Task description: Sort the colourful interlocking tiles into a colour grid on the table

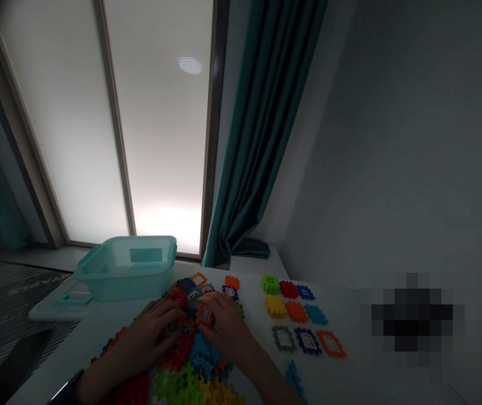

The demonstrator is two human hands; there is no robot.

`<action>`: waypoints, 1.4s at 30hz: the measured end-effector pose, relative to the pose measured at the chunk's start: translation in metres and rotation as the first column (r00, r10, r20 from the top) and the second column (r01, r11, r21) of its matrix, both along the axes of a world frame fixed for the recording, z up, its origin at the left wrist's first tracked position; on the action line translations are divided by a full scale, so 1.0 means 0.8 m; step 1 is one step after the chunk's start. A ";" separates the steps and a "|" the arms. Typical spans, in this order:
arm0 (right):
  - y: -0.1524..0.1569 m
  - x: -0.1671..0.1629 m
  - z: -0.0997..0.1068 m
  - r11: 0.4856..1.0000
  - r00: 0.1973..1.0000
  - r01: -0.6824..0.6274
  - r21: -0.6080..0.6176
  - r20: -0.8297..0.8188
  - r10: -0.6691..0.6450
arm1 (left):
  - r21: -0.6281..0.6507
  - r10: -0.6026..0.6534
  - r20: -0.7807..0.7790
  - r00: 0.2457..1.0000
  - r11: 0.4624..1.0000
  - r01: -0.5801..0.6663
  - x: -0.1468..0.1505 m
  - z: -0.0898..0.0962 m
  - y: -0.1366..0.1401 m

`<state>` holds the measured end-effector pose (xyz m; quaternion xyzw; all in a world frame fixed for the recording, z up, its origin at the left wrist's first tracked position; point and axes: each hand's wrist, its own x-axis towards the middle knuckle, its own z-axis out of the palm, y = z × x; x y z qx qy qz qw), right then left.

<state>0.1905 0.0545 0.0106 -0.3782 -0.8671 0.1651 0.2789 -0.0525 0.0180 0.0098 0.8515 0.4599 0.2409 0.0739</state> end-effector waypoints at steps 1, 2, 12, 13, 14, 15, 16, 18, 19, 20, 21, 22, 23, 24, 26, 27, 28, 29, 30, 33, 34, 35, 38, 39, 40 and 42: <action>-0.008 -0.003 0.002 1.000 1.000 -0.011 -0.006 -0.011 0.011 | -0.012 0.004 0.013 1.000 1.000 -0.004 0.001 0.000 -0.001; -0.015 -0.005 0.003 1.000 1.000 -0.016 -0.020 -0.019 0.016 | -0.027 0.003 0.027 1.000 1.000 -0.002 0.002 0.001 -0.003; -0.062 -0.007 -0.034 0.998 0.997 0.059 -0.018 -0.046 -0.060 | -0.124 -0.056 0.123 0.991 0.990 0.072 0.010 0.000 -0.011; -0.064 -0.007 -0.038 0.998 0.997 0.065 -0.001 -0.043 -0.065 | -0.121 -0.070 0.121 0.990 0.989 0.084 0.011 -0.002 -0.012; -0.066 -0.006 -0.040 0.998 0.997 0.066 0.020 -0.039 -0.065 | -0.114 -0.080 0.118 0.990 0.989 0.094 0.013 -0.003 -0.012; -0.067 -0.006 -0.043 0.997 0.998 0.062 0.046 -0.036 -0.060 | -0.104 -0.088 0.115 0.989 0.990 0.100 0.014 -0.005 -0.012; -0.068 -0.006 -0.044 0.996 0.998 0.054 0.075 -0.032 -0.051 | -0.093 -0.093 0.113 0.989 0.990 0.104 0.014 -0.007 -0.012; -0.070 -0.006 -0.046 0.990 0.999 0.037 0.134 -0.029 -0.034 | -0.072 -0.100 0.112 0.989 0.991 0.108 0.016 -0.010 -0.011; -0.070 -0.007 -0.047 0.986 0.999 0.032 0.163 -0.030 -0.027 | -0.062 -0.103 0.112 0.988 0.992 0.111 0.016 -0.012 -0.011; -0.070 -0.007 -0.046 0.982 0.999 0.028 0.187 -0.031 -0.023 | -0.054 -0.107 0.113 0.988 0.992 0.114 0.016 -0.013 -0.010; -0.071 -0.007 -0.046 0.978 0.999 0.023 0.207 -0.030 -0.017 | -0.046 -0.111 0.114 0.987 0.992 0.117 0.015 -0.013 -0.009; -0.071 -0.007 -0.044 0.974 1.000 0.018 0.226 -0.027 -0.013 | -0.040 -0.116 0.113 0.987 0.992 0.121 0.015 -0.014 -0.009; -0.071 -0.007 -0.043 0.970 1.000 0.013 0.245 -0.022 -0.008 | -0.034 -0.121 0.113 0.986 0.991 0.126 0.015 -0.015 -0.009; -0.072 -0.007 -0.041 0.965 1.000 0.006 0.264 -0.014 -0.003 | -0.028 -0.128 0.111 0.986 0.991 0.132 0.015 -0.015 -0.009; -0.074 -0.008 -0.038 0.954 1.000 -0.008 0.301 0.001 0.008 | -0.014 -0.141 0.108 0.984 0.990 0.143 0.016 -0.016 -0.009; -0.074 -0.008 -0.036 0.949 1.000 -0.014 0.315 0.006 0.013 | -0.004 -0.147 0.107 0.983 0.989 0.148 0.016 -0.017 -0.010; -0.075 -0.008 -0.036 0.946 1.000 -0.021 0.325 0.009 0.019 | 0.008 -0.151 0.107 0.983 0.988 0.151 0.017 -0.018 -0.010; -0.075 -0.008 -0.035 0.944 1.000 -0.025 0.330 0.012 0.023 | 0.023 -0.154 0.107 0.982 0.988 0.153 0.017 -0.019 -0.009; -0.075 -0.008 -0.036 0.943 1.000 -0.023 0.332 0.011 0.021 | 0.041 -0.155 0.107 0.982 0.988 0.152 0.017 -0.019 -0.009; -0.073 -0.003 -0.037 0.940 1.000 0.000 0.340 -0.002 0.001 | 0.096 -0.150 0.105 0.983 0.986 0.140 0.014 -0.020 -0.006; -0.071 0.000 -0.038 0.937 1.000 0.013 0.348 -0.013 -0.009 | 0.115 -0.149 0.105 0.983 0.984 0.137 0.012 -0.020 -0.005; -0.070 0.003 -0.038 0.934 0.999 0.028 0.356 -0.024 -0.021 | 0.134 -0.148 0.108 0.983 0.982 0.133 0.009 -0.019 -0.004; -0.065 0.014 -0.038 0.928 0.998 0.066 0.366 -0.035 -0.057 | 0.171 -0.149 0.123 0.981 0.977 0.127 0.001 -0.016 -0.001; -0.064 0.017 -0.038 0.928 0.997 0.074 0.365 -0.031 -0.067 | 0.173 -0.148 0.129 0.981 0.977 0.125 -0.001 -0.015 0.000; -0.062 0.019 -0.037 0.928 0.997 0.079 0.365 -0.028 -0.074 | 0.174 -0.147 0.136 0.980 0.977 0.122 -0.003 -0.014 0.001; -0.061 0.022 -0.035 0.924 0.997 0.079 0.375 -0.028 -0.074 | 0.177 -0.152 0.151 0.977 0.976 0.125 -0.005 -0.013 0.001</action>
